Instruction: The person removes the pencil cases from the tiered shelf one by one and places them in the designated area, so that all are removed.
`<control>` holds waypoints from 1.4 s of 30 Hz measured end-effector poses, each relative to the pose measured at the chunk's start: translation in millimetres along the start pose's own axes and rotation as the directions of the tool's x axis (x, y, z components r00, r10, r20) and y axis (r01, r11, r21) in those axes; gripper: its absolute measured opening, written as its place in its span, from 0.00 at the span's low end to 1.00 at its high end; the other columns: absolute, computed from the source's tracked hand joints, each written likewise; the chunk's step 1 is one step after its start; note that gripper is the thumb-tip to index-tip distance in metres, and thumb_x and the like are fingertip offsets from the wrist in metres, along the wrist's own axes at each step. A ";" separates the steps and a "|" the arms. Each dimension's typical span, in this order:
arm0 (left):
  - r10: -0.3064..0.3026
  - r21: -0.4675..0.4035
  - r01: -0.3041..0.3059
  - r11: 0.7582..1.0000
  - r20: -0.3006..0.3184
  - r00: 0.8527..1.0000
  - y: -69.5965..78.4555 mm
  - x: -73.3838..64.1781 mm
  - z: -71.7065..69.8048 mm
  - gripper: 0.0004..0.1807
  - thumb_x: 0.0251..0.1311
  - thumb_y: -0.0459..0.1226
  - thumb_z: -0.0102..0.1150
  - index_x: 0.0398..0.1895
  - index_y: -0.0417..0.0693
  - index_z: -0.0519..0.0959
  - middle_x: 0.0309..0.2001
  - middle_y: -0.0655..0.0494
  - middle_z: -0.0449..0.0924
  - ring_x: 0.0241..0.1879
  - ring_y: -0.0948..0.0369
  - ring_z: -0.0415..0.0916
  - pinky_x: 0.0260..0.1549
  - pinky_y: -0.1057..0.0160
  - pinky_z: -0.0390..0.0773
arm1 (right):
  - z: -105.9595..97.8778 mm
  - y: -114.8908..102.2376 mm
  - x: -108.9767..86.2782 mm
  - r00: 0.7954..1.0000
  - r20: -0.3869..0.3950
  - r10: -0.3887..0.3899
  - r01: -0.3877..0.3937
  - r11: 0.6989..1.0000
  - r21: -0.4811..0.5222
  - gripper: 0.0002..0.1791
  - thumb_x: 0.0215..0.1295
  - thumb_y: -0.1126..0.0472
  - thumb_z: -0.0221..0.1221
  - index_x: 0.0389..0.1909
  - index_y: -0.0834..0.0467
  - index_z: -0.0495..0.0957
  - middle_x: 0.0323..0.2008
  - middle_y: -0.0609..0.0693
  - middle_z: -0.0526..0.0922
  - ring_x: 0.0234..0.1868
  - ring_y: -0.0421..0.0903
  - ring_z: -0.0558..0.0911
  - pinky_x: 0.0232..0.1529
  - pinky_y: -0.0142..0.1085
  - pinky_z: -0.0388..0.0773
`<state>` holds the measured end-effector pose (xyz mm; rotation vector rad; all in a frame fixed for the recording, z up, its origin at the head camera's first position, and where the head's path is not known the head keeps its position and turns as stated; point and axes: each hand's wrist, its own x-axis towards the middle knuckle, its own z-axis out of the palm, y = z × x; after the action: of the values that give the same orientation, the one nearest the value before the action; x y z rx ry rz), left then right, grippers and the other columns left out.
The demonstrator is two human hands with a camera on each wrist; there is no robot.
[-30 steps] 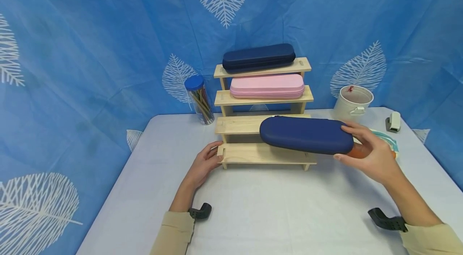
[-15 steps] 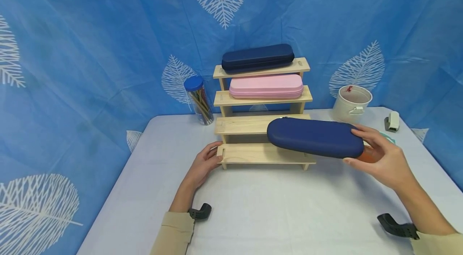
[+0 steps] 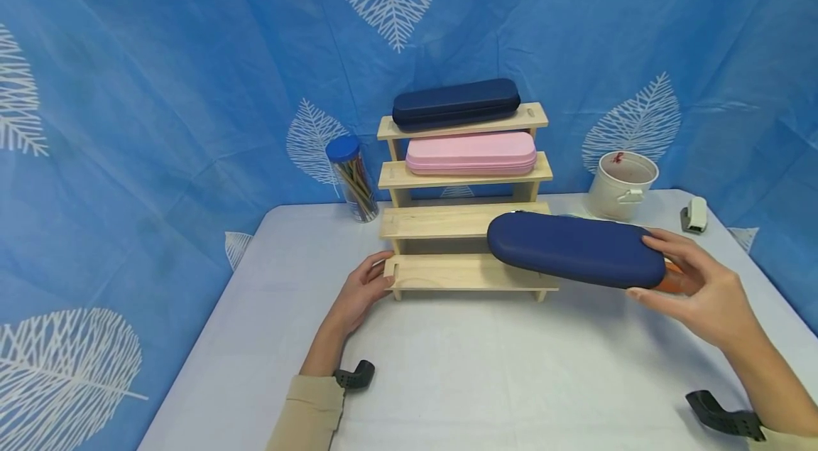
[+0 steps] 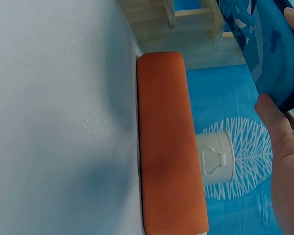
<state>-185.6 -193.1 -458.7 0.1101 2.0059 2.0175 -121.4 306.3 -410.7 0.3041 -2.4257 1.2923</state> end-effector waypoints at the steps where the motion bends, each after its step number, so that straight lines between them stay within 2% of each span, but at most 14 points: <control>1: 0.000 -0.004 0.000 1.000 -0.003 1.000 -3.3 1.8 -0.9 0.30 0.65 0.32 0.57 0.69 0.48 0.63 0.66 0.43 0.64 0.60 0.51 0.69 0.54 0.56 0.74 | -0.7 0.1 -0.9 1.000 -0.001 -0.004 0.004 1.000 0.000 0.45 0.41 0.73 0.75 0.65 0.58 0.70 0.67 0.48 0.64 0.55 0.27 0.69 0.44 0.14 0.69; 4: 0.003 -0.015 -0.003 1.000 -0.012 1.000 -14.1 7.5 -4.3 0.30 0.65 0.33 0.58 0.69 0.49 0.63 0.66 0.44 0.64 0.60 0.51 0.69 0.53 0.56 0.74 | -2.9 1.2 -3.3 1.000 -0.007 -0.015 0.015 1.000 -0.005 0.45 0.40 0.74 0.75 0.65 0.59 0.70 0.67 0.48 0.64 0.54 0.27 0.69 0.44 0.14 0.69; 7: 0.015 -0.025 -0.016 1.000 -0.023 1.000 -17.8 8.1 -4.9 0.30 0.64 0.34 0.59 0.69 0.50 0.64 0.66 0.44 0.64 0.61 0.51 0.69 0.54 0.56 0.74 | -4.5 3.5 -5.8 0.999 -0.012 -0.030 0.031 1.000 0.006 0.46 0.39 0.77 0.74 0.65 0.61 0.70 0.67 0.50 0.64 0.56 0.28 0.69 0.45 0.15 0.69; 11: 0.033 -0.032 -0.034 0.999 -0.032 0.999 -19.2 7.2 -4.9 0.29 0.63 0.35 0.60 0.67 0.52 0.66 0.65 0.45 0.66 0.60 0.51 0.69 0.54 0.55 0.74 | -6.8 6.2 -9.7 0.999 -0.030 -0.040 0.040 0.999 0.012 0.46 0.36 0.80 0.73 0.64 0.63 0.70 0.66 0.52 0.65 0.56 0.29 0.70 0.46 0.15 0.68; 16: 0.048 -0.023 -0.049 0.999 -0.037 0.998 -19.1 7.5 -3.5 0.28 0.62 0.36 0.61 0.65 0.54 0.68 0.63 0.47 0.68 0.59 0.51 0.71 0.53 0.54 0.75 | -12.5 10.9 -16.2 0.998 -0.054 -0.027 0.027 1.000 0.001 0.47 0.35 0.82 0.72 0.64 0.64 0.70 0.66 0.49 0.65 0.56 0.28 0.69 0.47 0.14 0.67; 25: 0.030 -0.013 -0.030 0.999 -0.028 0.999 -19.6 9.5 -3.5 0.30 0.64 0.35 0.60 0.68 0.51 0.64 0.66 0.45 0.65 0.60 0.51 0.70 0.54 0.55 0.74 | -21.2 16.2 -25.2 0.995 -0.088 -0.046 0.047 0.999 0.011 0.48 0.32 0.88 0.69 0.63 0.68 0.69 0.65 0.52 0.65 0.58 0.31 0.69 0.47 0.15 0.67; 29: 0.023 -0.016 -0.023 1.000 -0.011 1.000 -16.2 8.5 -5.1 0.30 0.65 0.33 0.58 0.70 0.49 0.63 0.67 0.44 0.63 0.61 0.51 0.69 0.54 0.55 0.74 | -23.4 16.4 -28.2 0.994 -0.104 -0.029 0.029 1.000 0.000 0.47 0.33 0.87 0.69 0.63 0.67 0.70 0.66 0.51 0.65 0.57 0.30 0.69 0.47 0.15 0.67; 36: 0.024 -0.009 -0.024 1.000 0.010 1.000 3.6 -2.8 1.4 0.30 0.64 0.32 0.57 0.69 0.45 0.63 0.67 0.41 0.63 0.61 0.50 0.68 0.54 0.55 0.73 | -29.9 20.8 -34.7 0.993 -0.109 -0.045 0.048 0.999 0.020 0.49 0.31 0.90 0.66 0.63 0.69 0.68 0.66 0.52 0.64 0.58 0.32 0.69 0.47 0.15 0.68; 42: 0.037 -0.017 -0.037 0.999 0.015 0.999 2.6 -3.6 1.2 0.30 0.64 0.32 0.57 0.70 0.45 0.62 0.66 0.41 0.63 0.61 0.50 0.69 0.54 0.55 0.73 | -33.3 23.3 -38.8 0.992 -0.126 -0.024 0.023 1.000 -0.008 0.48 0.37 0.88 0.65 0.66 0.66 0.65 0.68 0.49 0.61 0.64 0.34 0.64 0.50 0.16 0.65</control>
<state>-182.2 -192.8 -455.5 0.1593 1.9917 2.0489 -87.1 347.5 -427.6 0.2410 -2.3138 1.2549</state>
